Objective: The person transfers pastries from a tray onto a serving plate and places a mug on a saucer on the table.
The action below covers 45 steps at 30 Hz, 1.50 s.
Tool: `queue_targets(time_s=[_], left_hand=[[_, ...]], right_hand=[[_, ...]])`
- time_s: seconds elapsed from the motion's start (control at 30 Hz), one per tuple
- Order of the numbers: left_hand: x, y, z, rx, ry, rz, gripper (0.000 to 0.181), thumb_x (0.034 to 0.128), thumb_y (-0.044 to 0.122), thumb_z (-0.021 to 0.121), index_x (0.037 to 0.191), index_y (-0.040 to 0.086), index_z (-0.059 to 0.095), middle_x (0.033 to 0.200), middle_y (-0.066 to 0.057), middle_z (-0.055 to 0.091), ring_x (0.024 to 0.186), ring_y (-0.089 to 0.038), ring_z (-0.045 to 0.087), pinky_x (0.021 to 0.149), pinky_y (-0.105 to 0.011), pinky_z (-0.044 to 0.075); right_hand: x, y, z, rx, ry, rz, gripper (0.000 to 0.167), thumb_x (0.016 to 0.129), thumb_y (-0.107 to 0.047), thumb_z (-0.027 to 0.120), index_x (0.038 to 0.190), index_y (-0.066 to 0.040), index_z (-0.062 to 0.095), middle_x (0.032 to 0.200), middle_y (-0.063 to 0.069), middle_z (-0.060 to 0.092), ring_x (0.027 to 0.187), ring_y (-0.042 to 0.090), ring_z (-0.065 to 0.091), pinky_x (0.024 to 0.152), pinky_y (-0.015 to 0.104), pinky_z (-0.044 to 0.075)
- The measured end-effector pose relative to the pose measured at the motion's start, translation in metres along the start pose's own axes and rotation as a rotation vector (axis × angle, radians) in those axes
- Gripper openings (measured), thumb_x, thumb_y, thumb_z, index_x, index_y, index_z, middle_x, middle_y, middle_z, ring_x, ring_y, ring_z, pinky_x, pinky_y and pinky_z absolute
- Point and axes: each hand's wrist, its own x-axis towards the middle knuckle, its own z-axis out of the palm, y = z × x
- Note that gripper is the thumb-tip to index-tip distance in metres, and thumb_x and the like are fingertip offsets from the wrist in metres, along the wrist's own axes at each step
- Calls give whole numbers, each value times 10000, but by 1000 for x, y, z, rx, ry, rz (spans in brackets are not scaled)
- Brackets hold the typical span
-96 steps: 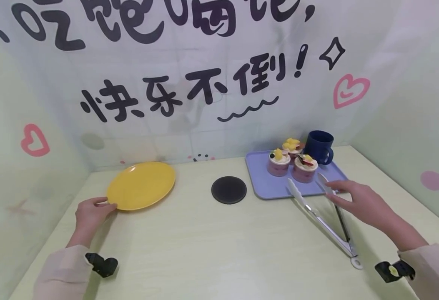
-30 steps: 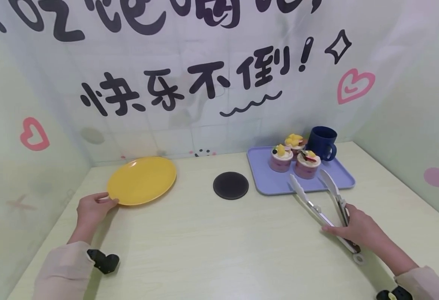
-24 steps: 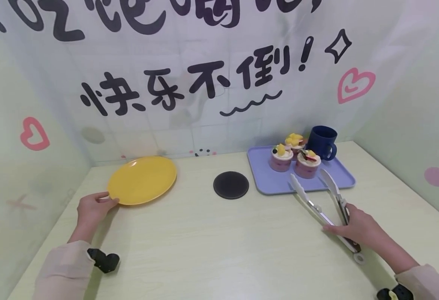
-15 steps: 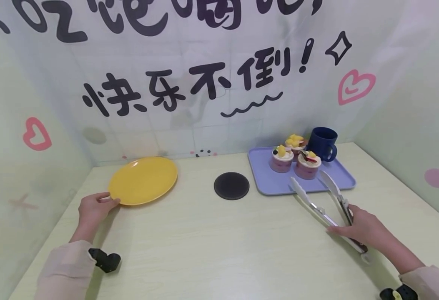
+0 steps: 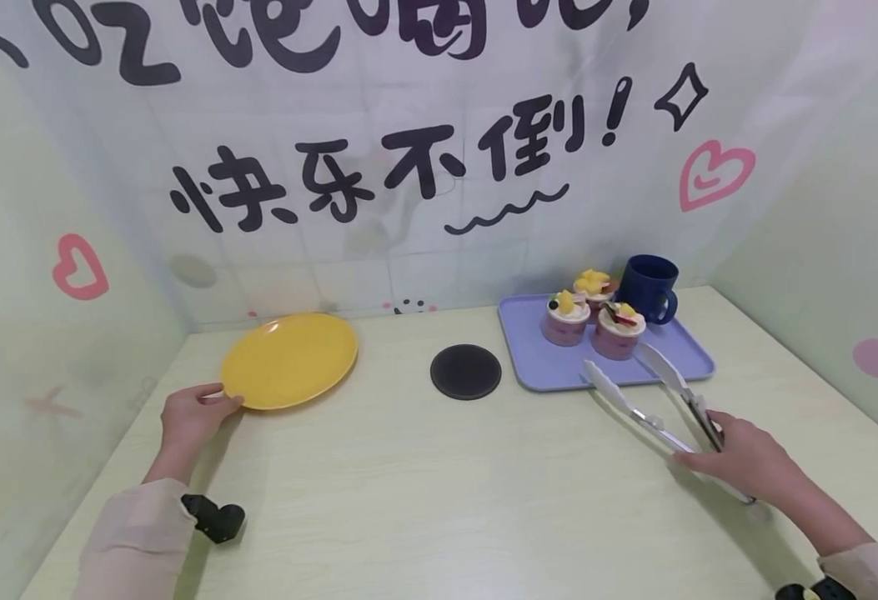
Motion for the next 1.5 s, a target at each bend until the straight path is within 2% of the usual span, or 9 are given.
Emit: queue_targets(time_s=[0.13, 0.37, 0.5, 0.63, 0.8, 0.93, 1.07, 1.33, 1.5], left_hand=[[0, 0, 0, 0, -4, 5, 624, 863, 264, 612, 1308, -116, 396, 1217, -304, 493, 1077, -382, 483, 872, -448, 411], [-1, 1, 0, -1, -3, -7, 622, 867, 263, 607, 1315, -110, 390, 1226, -305, 481, 1077, -382, 477, 881, -451, 407], [-1, 0, 0, -1, -3, -9, 620, 869, 264, 605, 1316, -109, 391, 1225, -305, 479, 1074, -381, 476, 882, -452, 405], [-1, 0, 0, 1, -10, -1, 629, 868, 276, 605, 1317, -108, 390, 1232, -309, 472, 1087, -384, 468, 890, -456, 396], [-1, -1, 0, -3, -14, -10, 651, 858, 300, 615, 1322, -99, 390, 1241, -301, 473, 1094, -377, 473, 889, -441, 404], [-2, -1, 0, -6, -10, -10, 654, 855, 296, 622, 1322, -99, 391, 1236, -297, 482, 1092, -375, 482, 879, -431, 413], [-2, 0, 0, -5, -9, -1, 651, 852, 285, 629, 1314, -109, 395, 1219, -300, 493, 1080, -380, 487, 865, -433, 415], [-2, -2, -1, 22, -10, 29, 635, 847, 274, 625, 1294, -123, 412, 1196, -303, 515, 1078, -395, 494, 856, -427, 420], [-1, -2, -1, 15, -7, 26, 637, 852, 285, 623, 1304, -109, 410, 1206, -300, 506, 1068, -374, 495, 826, -397, 427]], right_hand=[[-2, 4, -1, 11, 7, 3, 900, 776, -431, 685, 1250, 239, 317, 776, 120, 533, 679, 233, 471, 554, 337, 396], [-8, 8, -5, -1, 7, 21, 928, 773, -502, 664, 1294, 183, 316, 1048, 357, 531, 773, 314, 533, 555, 390, 435], [-10, 9, -4, 22, -2, 31, 905, 789, -477, 658, 1316, 162, 294, 829, 209, 562, 657, 231, 489, 504, 326, 381], [-13, 10, -2, 51, 12, 35, 872, 803, -447, 655, 1328, 146, 288, 691, 27, 463, 555, 156, 385, 476, 300, 325], [-14, 11, -2, 49, 32, 34, 869, 810, -464, 640, 1336, 131, 290, 792, 60, 527, 621, 178, 440, 500, 302, 342], [-14, 14, -4, 36, 52, 27, 843, 815, -458, 638, 1333, 114, 299, 922, 154, 604, 753, 284, 547, 534, 333, 393], [-15, 15, -4, 26, 76, 24, 810, 828, -443, 628, 1339, 98, 308, 980, 196, 610, 802, 330, 555, 535, 345, 393], [-14, 13, -3, 69, 95, 13, 777, 847, -412, 606, 1341, 108, 310, 920, 134, 586, 694, 205, 476, 521, 303, 341], [-12, 12, -7, 53, 82, 18, 844, 811, -443, 650, 1336, 117, 299, 902, 171, 586, 728, 249, 516, 526, 311, 365]])
